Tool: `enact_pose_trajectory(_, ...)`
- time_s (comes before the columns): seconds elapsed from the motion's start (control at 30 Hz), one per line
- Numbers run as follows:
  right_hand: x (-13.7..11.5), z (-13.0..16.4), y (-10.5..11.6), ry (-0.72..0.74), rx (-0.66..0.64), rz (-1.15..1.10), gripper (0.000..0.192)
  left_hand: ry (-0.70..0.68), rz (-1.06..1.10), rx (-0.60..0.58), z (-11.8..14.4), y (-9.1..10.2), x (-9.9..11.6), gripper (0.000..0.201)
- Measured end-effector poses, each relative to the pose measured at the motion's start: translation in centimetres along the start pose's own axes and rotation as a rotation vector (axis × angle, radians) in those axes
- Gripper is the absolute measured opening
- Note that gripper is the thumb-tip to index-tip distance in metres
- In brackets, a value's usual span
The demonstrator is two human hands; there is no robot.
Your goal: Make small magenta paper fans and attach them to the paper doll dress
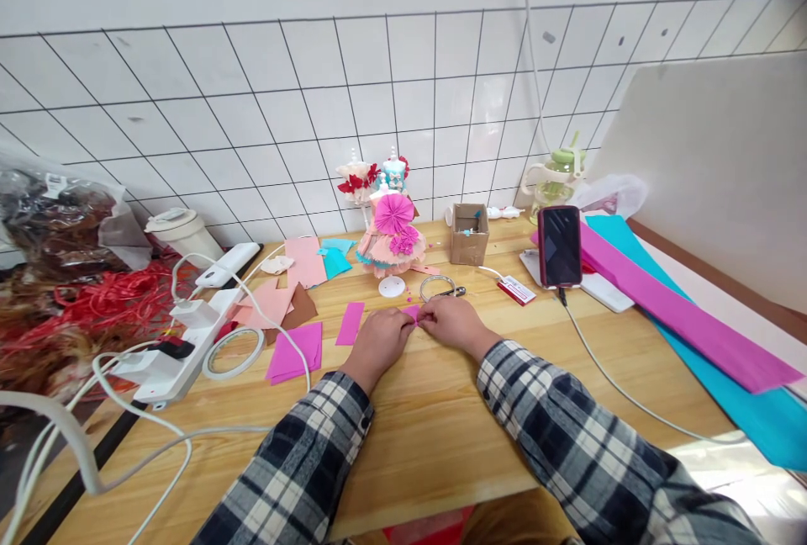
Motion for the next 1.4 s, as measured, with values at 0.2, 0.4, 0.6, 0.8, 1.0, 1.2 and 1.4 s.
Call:
enact_pose_trajectory(0.2, -0.6, 0.2, -0.2, 0.009, -0.006, 0.099, 0.023, 0.000, -0.020, -0.010, 0.0, -0.1, 0.2, 0.024)
enact_pose_trajectory(0.4, -0.6, 0.2, -0.2, 0.020, 0.012, 0.080, 0.022, -0.003, -0.037, 0.020, 0.2, 0.2, 0.4, 0.026)
enact_pose_trajectory(0.6, -0.4, 0.0, -0.6, 0.006, 0.012, 0.076, 0.024, -0.001, -0.041, -0.033, -0.1, -0.6, 0.0, 0.026)
enact_pose_trajectory(0.8, -0.4, 0.0, -0.4, -0.008, 0.025, 0.049, 0.019, 0.006, -0.055, -0.039, -0.2, -0.6, 0.0, 0.028)
enact_pose_trajectory(1.0, -0.3, 0.0, -0.5, -0.014, -0.005, 0.057, 0.022, -0.003, -0.041, 0.003, -0.1, 0.1, 0.4, 0.026)
enact_pose_trajectory(1.2, -0.4, 0.1, -0.5, -0.028, -0.010, 0.086, 0.025, 0.005, -0.049, -0.032, -0.1, -0.3, 0.2, 0.025)
enact_pose_trajectory(1.4, -0.5, 0.3, -0.3, -0.036, -0.027, 0.054, 0.020, -0.001, -0.044, -0.031, -0.2, -0.2, 0.3, 0.026)
Point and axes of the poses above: each hand's wrist, its own z-axis away from the middle knuckle, its own y-axis out of the back of the hand, x = y × z, the point moved 9 cm from there along -z, towards the middle knuckle, and after that the axes turned 11 degrees about -y, right-handed, at the moved point
